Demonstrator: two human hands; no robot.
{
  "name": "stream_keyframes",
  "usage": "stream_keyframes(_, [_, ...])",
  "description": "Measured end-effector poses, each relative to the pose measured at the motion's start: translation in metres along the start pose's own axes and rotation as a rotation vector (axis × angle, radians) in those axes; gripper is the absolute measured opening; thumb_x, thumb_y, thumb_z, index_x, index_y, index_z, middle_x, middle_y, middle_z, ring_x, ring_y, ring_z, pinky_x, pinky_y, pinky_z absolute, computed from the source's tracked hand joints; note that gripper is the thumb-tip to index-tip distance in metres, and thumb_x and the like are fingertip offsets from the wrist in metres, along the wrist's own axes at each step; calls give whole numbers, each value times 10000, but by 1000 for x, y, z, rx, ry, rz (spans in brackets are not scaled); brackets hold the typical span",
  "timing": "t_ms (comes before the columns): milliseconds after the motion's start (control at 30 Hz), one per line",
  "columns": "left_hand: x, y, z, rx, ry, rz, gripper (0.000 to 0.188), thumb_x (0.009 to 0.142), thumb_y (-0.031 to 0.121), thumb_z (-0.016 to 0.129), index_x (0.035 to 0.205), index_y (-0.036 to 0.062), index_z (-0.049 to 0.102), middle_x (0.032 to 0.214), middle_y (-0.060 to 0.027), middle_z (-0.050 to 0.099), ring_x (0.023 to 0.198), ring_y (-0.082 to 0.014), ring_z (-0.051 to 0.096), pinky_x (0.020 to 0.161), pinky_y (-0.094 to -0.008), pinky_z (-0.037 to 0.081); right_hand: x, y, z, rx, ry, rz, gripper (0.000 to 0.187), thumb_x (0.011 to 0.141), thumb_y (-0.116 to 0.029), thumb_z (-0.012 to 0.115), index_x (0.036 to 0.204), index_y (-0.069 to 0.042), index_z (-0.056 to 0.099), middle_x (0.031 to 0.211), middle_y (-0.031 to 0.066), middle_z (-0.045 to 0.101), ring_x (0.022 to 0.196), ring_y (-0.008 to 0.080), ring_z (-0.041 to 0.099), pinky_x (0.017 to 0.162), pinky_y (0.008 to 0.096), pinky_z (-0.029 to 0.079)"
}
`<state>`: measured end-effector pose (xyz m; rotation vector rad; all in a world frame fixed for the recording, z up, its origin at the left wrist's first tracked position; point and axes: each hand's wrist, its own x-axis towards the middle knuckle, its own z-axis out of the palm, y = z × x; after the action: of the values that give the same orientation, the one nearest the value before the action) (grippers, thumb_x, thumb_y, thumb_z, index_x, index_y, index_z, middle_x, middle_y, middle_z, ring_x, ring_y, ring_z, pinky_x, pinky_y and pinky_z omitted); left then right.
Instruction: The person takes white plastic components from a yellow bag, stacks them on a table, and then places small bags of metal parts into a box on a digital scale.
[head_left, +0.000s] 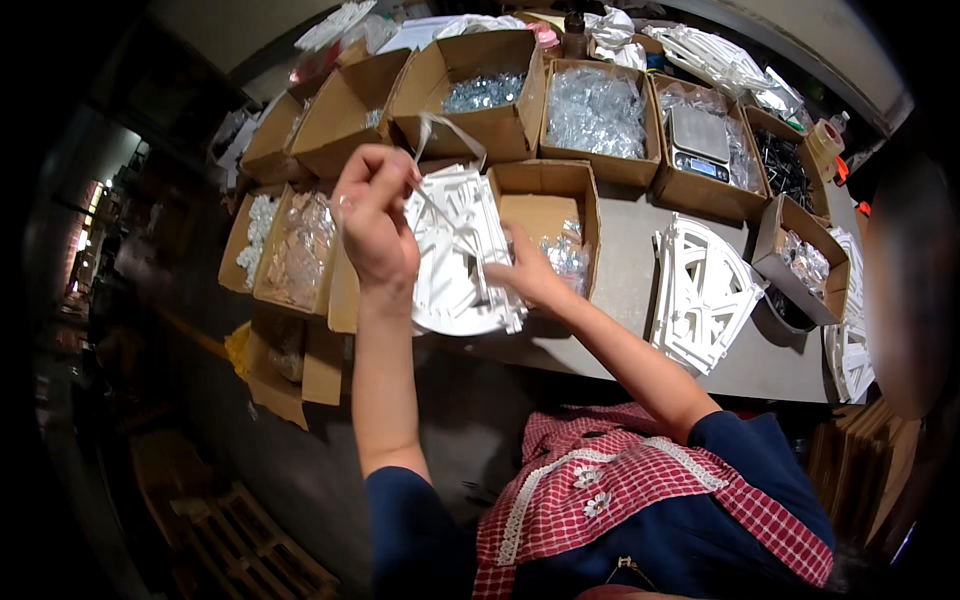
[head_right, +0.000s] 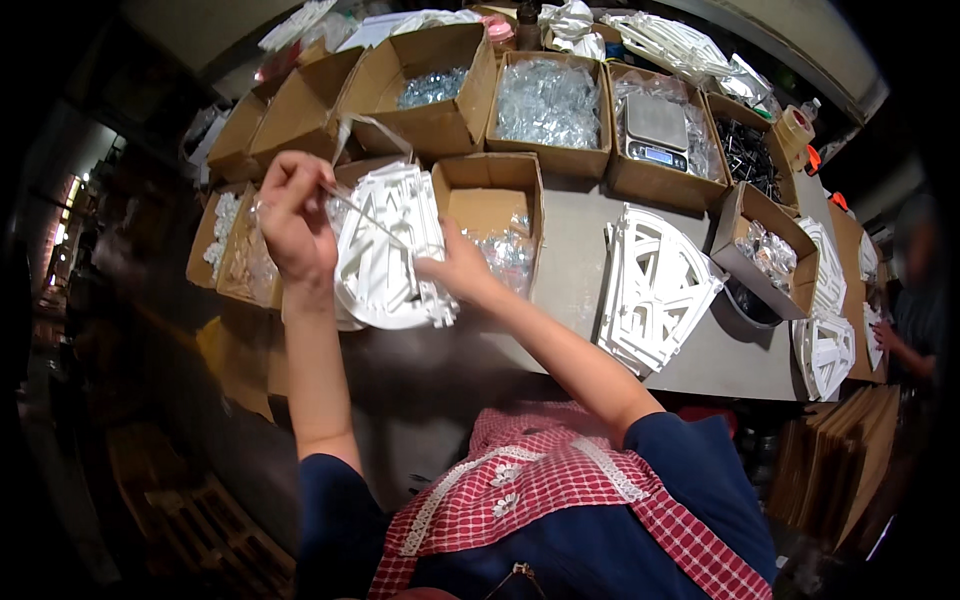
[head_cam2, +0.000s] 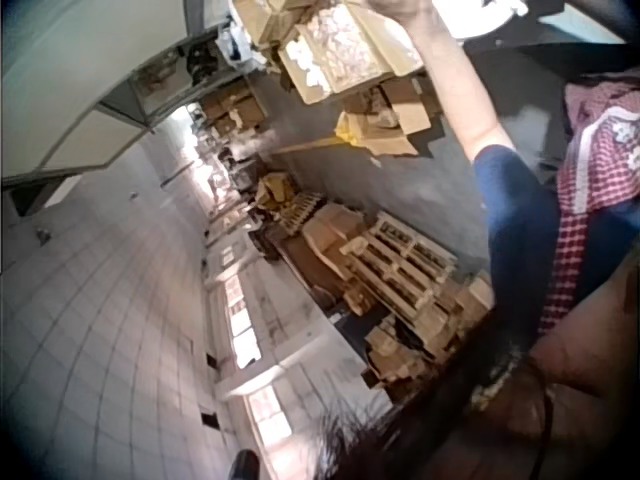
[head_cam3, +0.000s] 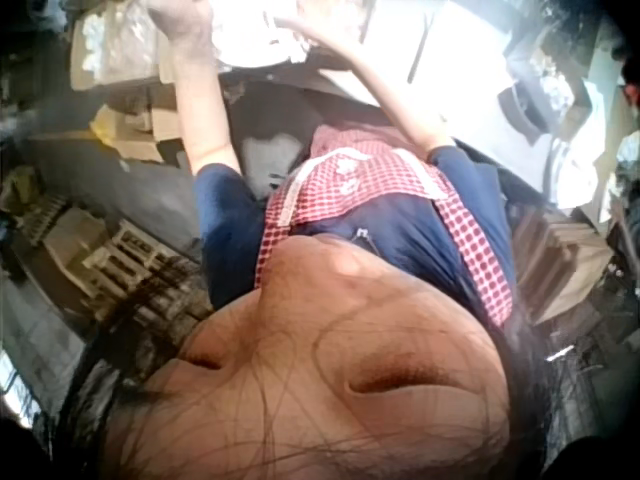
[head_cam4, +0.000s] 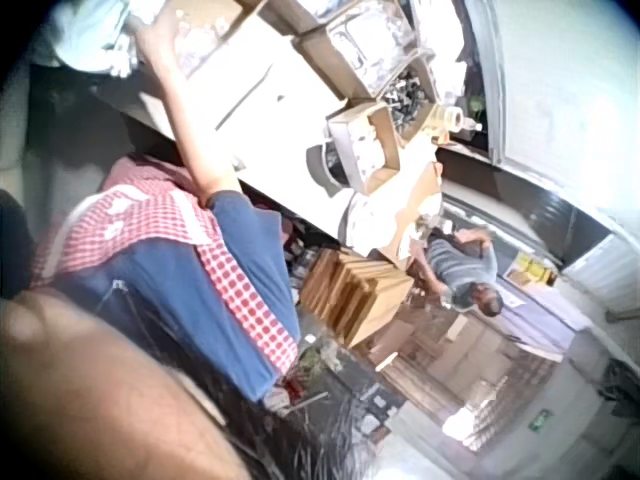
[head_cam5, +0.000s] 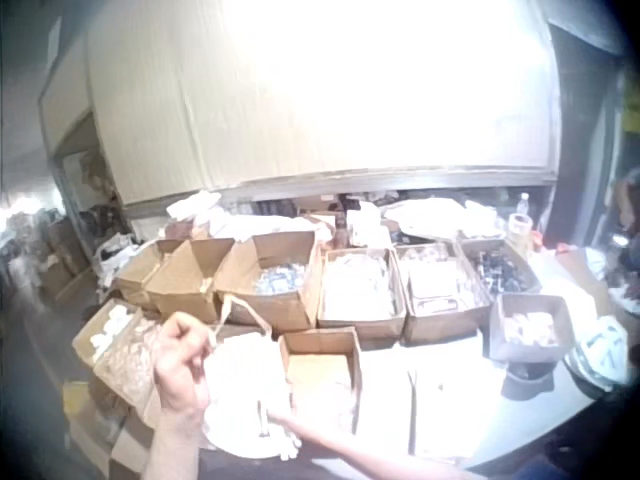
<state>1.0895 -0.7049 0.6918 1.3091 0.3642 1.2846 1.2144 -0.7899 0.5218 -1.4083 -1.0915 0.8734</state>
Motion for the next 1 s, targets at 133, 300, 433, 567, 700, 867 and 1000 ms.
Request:
stream_keyframes(133, [-4, -16, -22, 36, 112, -154, 231, 986, 185, 505, 882, 2, 601, 582, 24, 488, 591, -54, 459, 601, -202, 354, 6, 0, -2, -36, -95, 195, 739, 767, -198, 701, 1368, 43, 345, 1172, 218, 566, 1006, 259, 606, 844, 322, 489])
stream_keyframes(300, [-52, -47, -56, 807, 72, -265, 234, 949, 281, 529, 999, 83, 643, 602, -28, 557, 606, -110, 536, 603, -270, 429, -9, 2, -5, 209, -146, 294, 701, 747, -181, 695, 1333, 50, 387, 1154, 180, 573, 1012, 223, 578, 857, 307, 477])
stream_keyframes(433, [-79, -66, -35, 1232, -202, -359, 267, 868, 305, 586, 1091, 184, 670, 754, -102, 691, 780, -250, 667, 730, -337, 497, -11, -5, -15, 431, -283, 363, 737, 690, -98, 654, 1357, 32, 367, 1190, 147, 559, 1070, 225, 553, 929, 309, 440])
stream_keyframes(567, [-81, -75, -23, 1616, -433, 20, 180, 761, 211, 662, 913, 115, 673, 687, -142, 661, 706, -321, 662, 650, -404, 508, -18, -23, -9, 555, -294, 310, 875, 660, -77, 639, 1436, 22, 249, 1335, 180, 448, 1214, 251, 463, 994, 317, 398])
stream_keyframes(700, [-77, -82, -17, 1681, -594, 291, 188, 638, 188, 708, 743, 78, 597, 599, -137, 608, 605, -308, 634, 581, -425, 501, -22, -15, -10, 666, -137, 330, 785, 640, -41, 658, 1363, 13, 356, 1205, 147, 560, 1110, 230, 557, 924, 318, 457])
stream_keyframes(867, [-63, -69, -55, 470, -274, -500, 94, 763, 76, 630, 815, 3, 603, 561, -28, 499, 464, -177, 471, 478, -357, 412, -14, 0, 0, 676, -168, 383, 792, 640, -20, 683, 1354, 40, 345, 1058, 157, 621, 891, 222, 650, 746, 318, 539])
stream_keyframes(1000, [-44, 11, -87, -706, 271, -522, 121, 864, 175, 574, 850, 58, 545, 510, 75, 274, 431, -61, 234, 452, -223, 235, -10, 12, -2, 721, -162, 468, 684, 649, 0, 711, 1270, 26, 427, 996, 136, 630, 802, 197, 662, 683, 319, 558])
